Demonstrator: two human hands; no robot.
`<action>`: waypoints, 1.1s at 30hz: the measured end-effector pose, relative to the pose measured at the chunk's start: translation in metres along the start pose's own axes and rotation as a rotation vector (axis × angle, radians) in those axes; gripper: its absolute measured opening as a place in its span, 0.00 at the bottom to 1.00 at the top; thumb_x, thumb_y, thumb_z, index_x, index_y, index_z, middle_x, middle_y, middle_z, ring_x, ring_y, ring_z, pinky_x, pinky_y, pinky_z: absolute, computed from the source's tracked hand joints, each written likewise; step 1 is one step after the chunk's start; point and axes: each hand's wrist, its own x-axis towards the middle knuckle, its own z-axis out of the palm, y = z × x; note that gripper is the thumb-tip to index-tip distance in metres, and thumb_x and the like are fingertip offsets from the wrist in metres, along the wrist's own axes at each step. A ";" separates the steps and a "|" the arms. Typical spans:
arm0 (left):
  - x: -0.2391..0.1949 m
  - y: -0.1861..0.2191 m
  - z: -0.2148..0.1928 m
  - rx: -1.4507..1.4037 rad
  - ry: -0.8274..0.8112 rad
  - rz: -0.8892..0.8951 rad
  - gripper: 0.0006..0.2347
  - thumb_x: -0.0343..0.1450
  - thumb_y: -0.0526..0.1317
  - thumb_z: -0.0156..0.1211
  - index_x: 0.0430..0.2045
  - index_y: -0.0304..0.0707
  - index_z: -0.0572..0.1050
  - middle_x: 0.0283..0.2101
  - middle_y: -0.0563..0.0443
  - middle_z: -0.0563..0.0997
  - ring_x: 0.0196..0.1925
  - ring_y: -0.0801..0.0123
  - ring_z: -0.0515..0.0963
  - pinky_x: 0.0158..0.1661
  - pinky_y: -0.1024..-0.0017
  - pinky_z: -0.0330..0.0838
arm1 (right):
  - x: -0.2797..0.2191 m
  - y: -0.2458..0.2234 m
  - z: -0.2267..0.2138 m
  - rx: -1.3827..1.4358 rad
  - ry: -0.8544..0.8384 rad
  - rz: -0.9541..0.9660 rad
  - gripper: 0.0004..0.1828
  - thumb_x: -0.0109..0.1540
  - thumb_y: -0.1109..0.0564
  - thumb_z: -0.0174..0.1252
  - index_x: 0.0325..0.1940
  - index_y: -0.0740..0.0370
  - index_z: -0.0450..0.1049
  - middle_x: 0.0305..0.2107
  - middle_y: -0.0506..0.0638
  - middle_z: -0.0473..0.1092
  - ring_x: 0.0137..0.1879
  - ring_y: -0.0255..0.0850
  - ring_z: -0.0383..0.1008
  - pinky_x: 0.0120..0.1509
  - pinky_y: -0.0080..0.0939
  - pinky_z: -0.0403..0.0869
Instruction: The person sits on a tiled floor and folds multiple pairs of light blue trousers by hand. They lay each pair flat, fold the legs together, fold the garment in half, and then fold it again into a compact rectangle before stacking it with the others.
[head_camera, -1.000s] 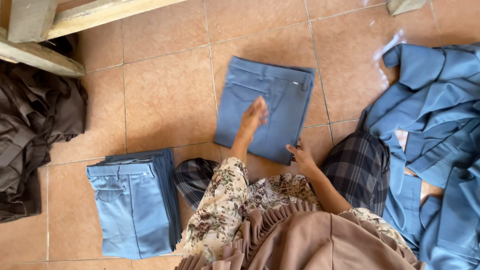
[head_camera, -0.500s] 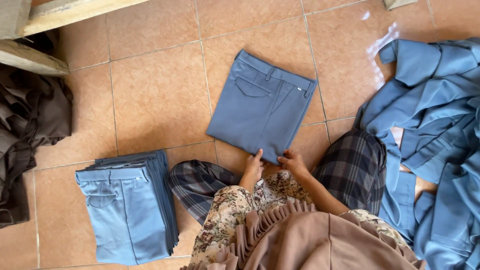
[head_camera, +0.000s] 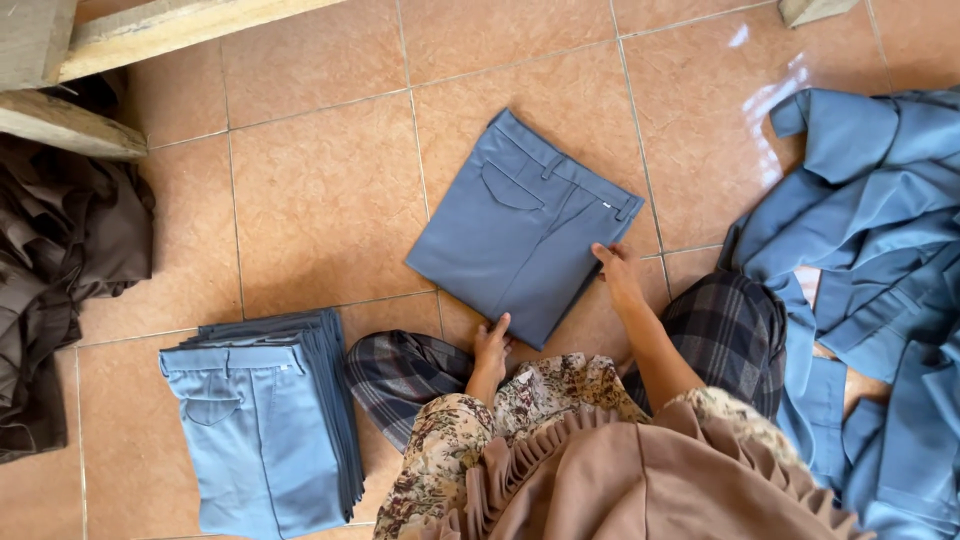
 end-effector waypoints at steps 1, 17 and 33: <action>0.004 -0.005 -0.003 0.013 0.006 0.003 0.39 0.70 0.45 0.73 0.69 0.33 0.50 0.66 0.27 0.58 0.69 0.22 0.58 0.65 0.36 0.56 | -0.001 0.007 -0.004 -0.066 0.089 -0.013 0.17 0.60 0.44 0.68 0.42 0.60 0.78 0.31 0.52 0.71 0.36 0.43 0.74 0.35 0.41 0.77; -0.039 0.050 -0.004 -0.252 -0.160 0.027 0.36 0.61 0.37 0.80 0.64 0.46 0.64 0.53 0.44 0.74 0.45 0.48 0.78 0.40 0.59 0.72 | 0.063 0.106 -0.025 0.521 -0.149 0.314 0.56 0.63 0.36 0.75 0.79 0.59 0.45 0.63 0.61 0.56 0.64 0.44 0.69 0.56 0.39 0.75; -0.130 0.223 -0.143 -0.712 -0.363 0.472 0.18 0.63 0.33 0.69 0.47 0.30 0.76 0.45 0.42 0.84 0.42 0.62 0.85 0.47 0.66 0.81 | -0.179 -0.281 0.210 0.412 -0.409 -0.196 0.19 0.51 0.61 0.69 0.46 0.48 0.82 0.41 0.42 0.83 0.50 0.38 0.87 0.62 0.43 0.90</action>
